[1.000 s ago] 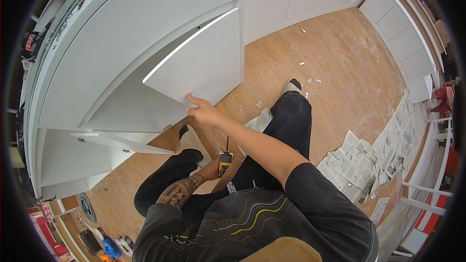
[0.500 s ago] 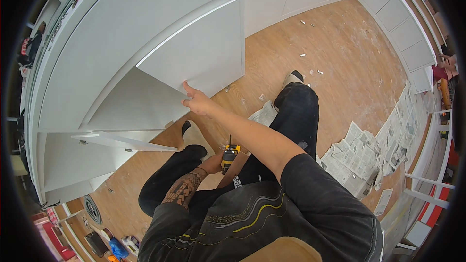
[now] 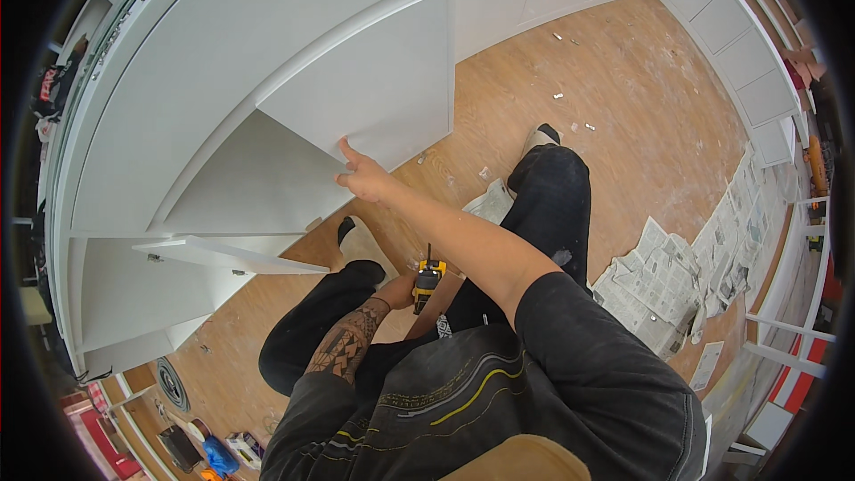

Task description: The person is using a power drill to install and adjust hinges on a white cabinet door.

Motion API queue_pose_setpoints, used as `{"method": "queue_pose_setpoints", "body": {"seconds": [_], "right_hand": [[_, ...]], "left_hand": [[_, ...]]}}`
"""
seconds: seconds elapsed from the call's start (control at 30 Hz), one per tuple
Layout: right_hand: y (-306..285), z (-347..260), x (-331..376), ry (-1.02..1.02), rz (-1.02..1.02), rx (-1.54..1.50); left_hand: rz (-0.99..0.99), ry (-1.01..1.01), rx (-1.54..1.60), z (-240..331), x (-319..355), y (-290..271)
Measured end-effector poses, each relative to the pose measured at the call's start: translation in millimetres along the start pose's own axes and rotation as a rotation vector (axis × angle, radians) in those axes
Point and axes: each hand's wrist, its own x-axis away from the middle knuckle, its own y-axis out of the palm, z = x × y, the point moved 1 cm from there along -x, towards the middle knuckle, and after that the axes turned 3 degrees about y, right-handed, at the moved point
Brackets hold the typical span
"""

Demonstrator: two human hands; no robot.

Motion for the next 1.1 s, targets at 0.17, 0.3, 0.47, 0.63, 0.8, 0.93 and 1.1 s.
{"method": "queue_pose_setpoints", "body": {"seconds": [0.17, 0.3, 0.47, 0.63, 0.8, 0.93, 1.1], "right_hand": [[-24, 11, 14, -0.093, 0.028, 0.278], [-50, 5, 44, -0.211, -0.214, 0.843], [-75, 15, 80, 0.031, -0.489, 1.127], [-53, 38, 100, 0.033, -0.422, 1.321], [-43, 48, 101, -0.178, -0.578, 1.077], [-64, 6, 121, -0.145, -0.534, 1.209], [-90, 6, 125, -0.143, -0.327, 1.224]], "left_hand": [[-0.009, 0.008, -0.017, 5, -9, -12], [0.031, -0.046, -0.022, -33, -11, -31], [0.334, -0.2, -0.015, -15, 11, -153], [0.69, -0.217, -0.075, 54, 90, -274], [0.874, -0.171, 0.203, 84, 74, -302], [1.014, -0.09, 0.387, 61, 44, -284], [0.999, -0.267, 0.473, 75, 8, -285]]}}
